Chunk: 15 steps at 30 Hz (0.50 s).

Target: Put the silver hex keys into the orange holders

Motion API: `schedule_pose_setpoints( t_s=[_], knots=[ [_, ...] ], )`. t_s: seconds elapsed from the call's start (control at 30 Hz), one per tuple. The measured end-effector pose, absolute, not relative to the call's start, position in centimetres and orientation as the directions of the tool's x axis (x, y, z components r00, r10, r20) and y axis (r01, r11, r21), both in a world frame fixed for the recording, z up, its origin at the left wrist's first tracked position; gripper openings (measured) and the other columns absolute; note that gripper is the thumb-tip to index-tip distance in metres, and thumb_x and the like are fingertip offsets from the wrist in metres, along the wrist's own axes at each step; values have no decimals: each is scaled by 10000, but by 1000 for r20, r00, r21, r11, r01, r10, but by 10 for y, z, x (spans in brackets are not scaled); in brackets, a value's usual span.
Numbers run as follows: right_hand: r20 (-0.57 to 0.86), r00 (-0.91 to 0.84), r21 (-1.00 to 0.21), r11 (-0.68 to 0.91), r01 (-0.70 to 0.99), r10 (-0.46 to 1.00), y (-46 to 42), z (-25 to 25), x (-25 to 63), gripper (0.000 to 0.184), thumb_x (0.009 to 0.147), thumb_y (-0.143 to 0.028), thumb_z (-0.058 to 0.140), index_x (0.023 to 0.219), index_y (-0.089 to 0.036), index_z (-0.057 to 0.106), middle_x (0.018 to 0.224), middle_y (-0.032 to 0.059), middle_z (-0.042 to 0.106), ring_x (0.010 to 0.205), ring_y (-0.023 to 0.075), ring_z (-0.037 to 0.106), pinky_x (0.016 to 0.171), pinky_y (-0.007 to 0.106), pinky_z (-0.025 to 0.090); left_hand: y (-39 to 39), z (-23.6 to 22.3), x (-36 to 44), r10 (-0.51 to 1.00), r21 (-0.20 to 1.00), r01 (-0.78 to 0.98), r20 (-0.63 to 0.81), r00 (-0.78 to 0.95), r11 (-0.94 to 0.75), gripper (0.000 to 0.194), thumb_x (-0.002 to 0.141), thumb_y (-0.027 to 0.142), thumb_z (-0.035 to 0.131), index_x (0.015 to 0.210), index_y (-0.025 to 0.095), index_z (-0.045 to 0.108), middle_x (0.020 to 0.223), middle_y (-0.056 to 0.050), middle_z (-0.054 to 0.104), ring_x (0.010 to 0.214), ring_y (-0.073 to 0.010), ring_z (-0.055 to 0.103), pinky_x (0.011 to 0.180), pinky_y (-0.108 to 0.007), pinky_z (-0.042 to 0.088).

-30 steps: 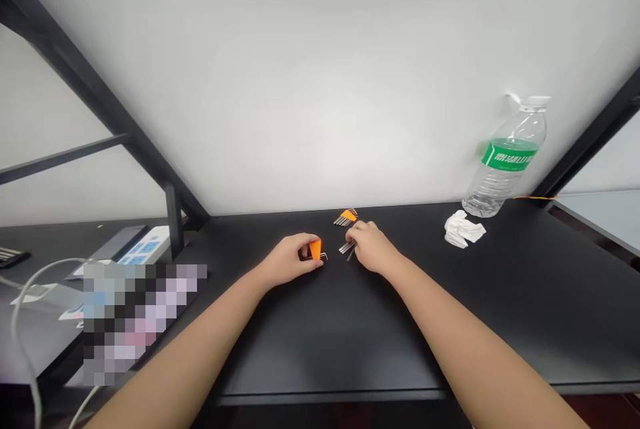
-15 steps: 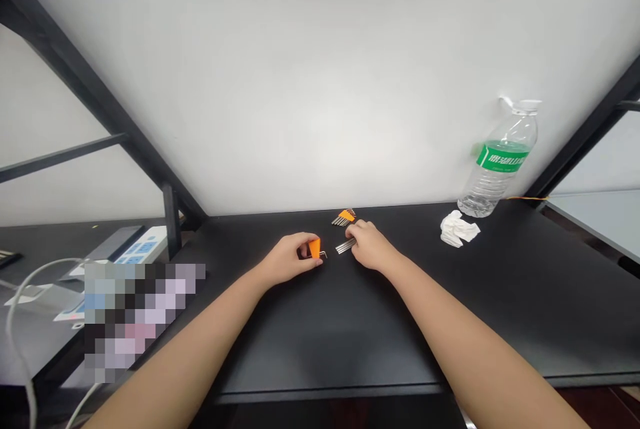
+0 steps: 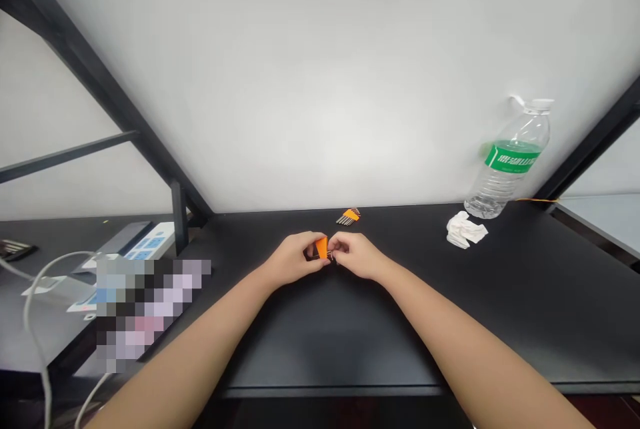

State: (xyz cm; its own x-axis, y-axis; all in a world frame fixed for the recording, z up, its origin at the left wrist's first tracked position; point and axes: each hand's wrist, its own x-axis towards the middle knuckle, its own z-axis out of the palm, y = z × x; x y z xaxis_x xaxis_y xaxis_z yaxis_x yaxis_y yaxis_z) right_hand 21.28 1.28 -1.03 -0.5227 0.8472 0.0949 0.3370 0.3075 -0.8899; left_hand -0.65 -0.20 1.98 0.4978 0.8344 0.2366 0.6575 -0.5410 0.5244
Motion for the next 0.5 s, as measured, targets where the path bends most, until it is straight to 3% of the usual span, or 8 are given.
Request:
schedule_pose_setpoints(
  t_s=[0.17,0.5],
  knots=[
    [-17,-535,-944,162,286,845,10,-6,211,147,842,-197,543,942,-204,651,872,16,699,770,154,663,674,264,503,-3,20,-3,843,499,686,213,494,-529,219,787,380,711,938,234,650,766,21,598,669,-144,527,630,-260,405],
    [-54,-384,-839,166,518,922,13,4,226,161,750,-136,558,836,-208,673,762,6,709,662,145,651,597,240,476,2,19,-8,862,444,746,153,484,-497,291,761,379,728,1015,246,673,810,4,641,700,-169,570,629,-280,396]
  ],
)
